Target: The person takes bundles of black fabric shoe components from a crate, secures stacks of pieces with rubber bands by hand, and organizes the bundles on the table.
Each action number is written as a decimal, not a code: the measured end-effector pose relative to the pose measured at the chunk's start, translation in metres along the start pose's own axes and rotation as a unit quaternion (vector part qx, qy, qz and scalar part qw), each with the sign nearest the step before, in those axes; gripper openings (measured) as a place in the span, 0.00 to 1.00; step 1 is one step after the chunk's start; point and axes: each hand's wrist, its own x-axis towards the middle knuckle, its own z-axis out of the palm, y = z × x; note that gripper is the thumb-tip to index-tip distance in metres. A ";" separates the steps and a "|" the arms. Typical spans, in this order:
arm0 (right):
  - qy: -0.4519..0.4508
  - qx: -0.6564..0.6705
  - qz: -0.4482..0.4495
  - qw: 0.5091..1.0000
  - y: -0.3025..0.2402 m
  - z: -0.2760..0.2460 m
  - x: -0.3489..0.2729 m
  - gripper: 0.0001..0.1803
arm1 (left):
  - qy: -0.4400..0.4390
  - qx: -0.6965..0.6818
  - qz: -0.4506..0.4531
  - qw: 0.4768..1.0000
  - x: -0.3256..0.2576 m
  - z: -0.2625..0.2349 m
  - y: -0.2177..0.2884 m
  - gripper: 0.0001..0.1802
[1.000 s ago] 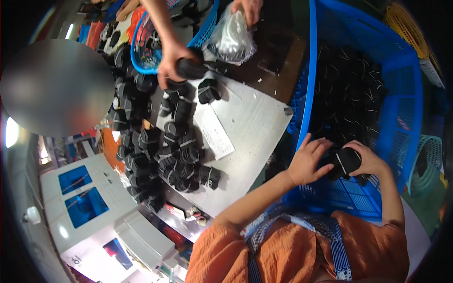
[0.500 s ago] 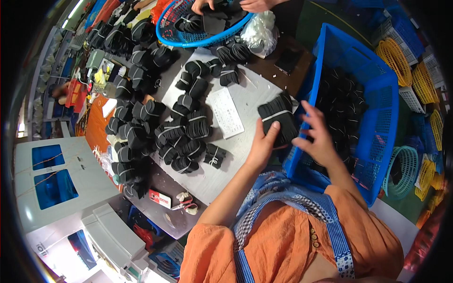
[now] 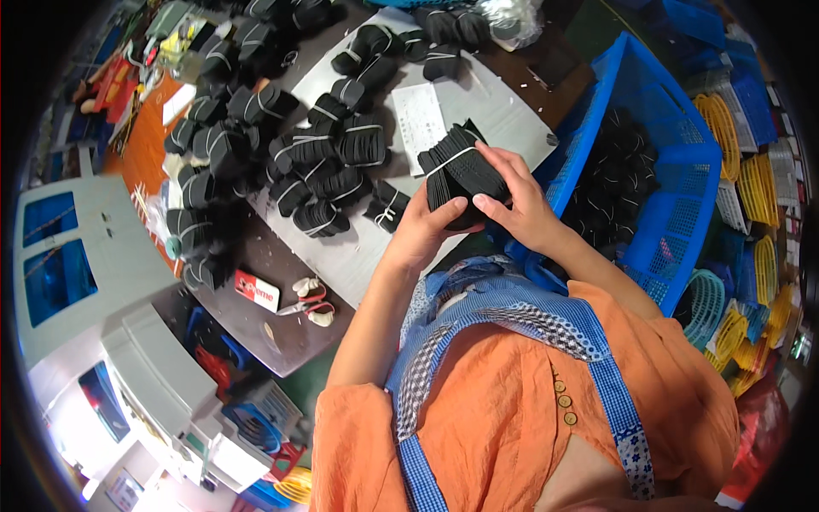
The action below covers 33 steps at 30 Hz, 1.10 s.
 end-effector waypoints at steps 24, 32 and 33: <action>-0.103 -0.131 -0.134 0.977 -0.083 0.093 0.060 0.36 | 0.072 -0.125 0.107 0.984 -0.054 -0.094 0.027 0.40; -0.254 -0.100 -0.329 0.904 -0.103 0.168 0.077 0.31 | 0.448 -0.146 0.219 0.854 -0.107 -0.151 0.016 0.34; -0.260 -0.097 -0.332 0.902 -0.106 0.171 0.078 0.31 | 0.491 -0.162 0.233 0.823 -0.121 -0.163 0.016 0.36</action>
